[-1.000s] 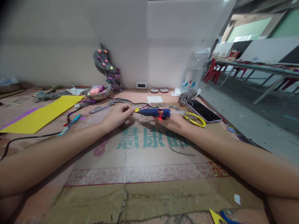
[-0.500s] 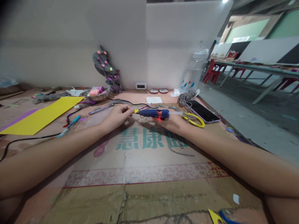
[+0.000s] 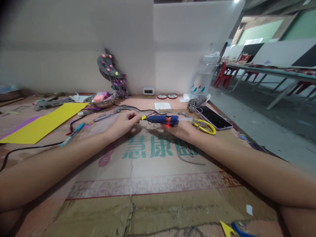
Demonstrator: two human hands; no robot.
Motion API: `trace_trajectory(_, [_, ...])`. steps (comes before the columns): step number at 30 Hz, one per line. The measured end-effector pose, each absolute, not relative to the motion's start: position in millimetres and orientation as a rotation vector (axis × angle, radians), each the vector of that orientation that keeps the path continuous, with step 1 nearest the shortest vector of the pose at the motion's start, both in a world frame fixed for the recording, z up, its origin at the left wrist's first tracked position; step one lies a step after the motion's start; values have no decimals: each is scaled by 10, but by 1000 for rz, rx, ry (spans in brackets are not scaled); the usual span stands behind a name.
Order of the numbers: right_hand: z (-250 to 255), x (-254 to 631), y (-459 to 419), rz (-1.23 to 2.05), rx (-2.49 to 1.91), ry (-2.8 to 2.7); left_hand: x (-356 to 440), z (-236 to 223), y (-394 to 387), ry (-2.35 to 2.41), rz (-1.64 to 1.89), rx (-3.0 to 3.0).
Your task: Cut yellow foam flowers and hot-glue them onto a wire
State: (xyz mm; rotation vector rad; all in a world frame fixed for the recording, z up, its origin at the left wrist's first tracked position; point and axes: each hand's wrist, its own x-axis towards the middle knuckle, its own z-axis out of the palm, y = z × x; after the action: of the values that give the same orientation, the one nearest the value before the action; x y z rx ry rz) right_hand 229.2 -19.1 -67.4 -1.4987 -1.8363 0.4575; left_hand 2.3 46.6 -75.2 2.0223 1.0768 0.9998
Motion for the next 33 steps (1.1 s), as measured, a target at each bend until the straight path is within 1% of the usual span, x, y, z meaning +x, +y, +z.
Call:
trace_trajectory(11, [-707,2341,-142,340,-1541,-1915,8,-784,490,1060,1011,2044])
trace_trajectory(22, [-762,2367,-109,314,-1503,-1879,16,-769,490,1056,1008,2039])
trace_trajectory(33, [-690,2316,-146,304,-1600,-1838,12,-765,481,1066,1000,2029])
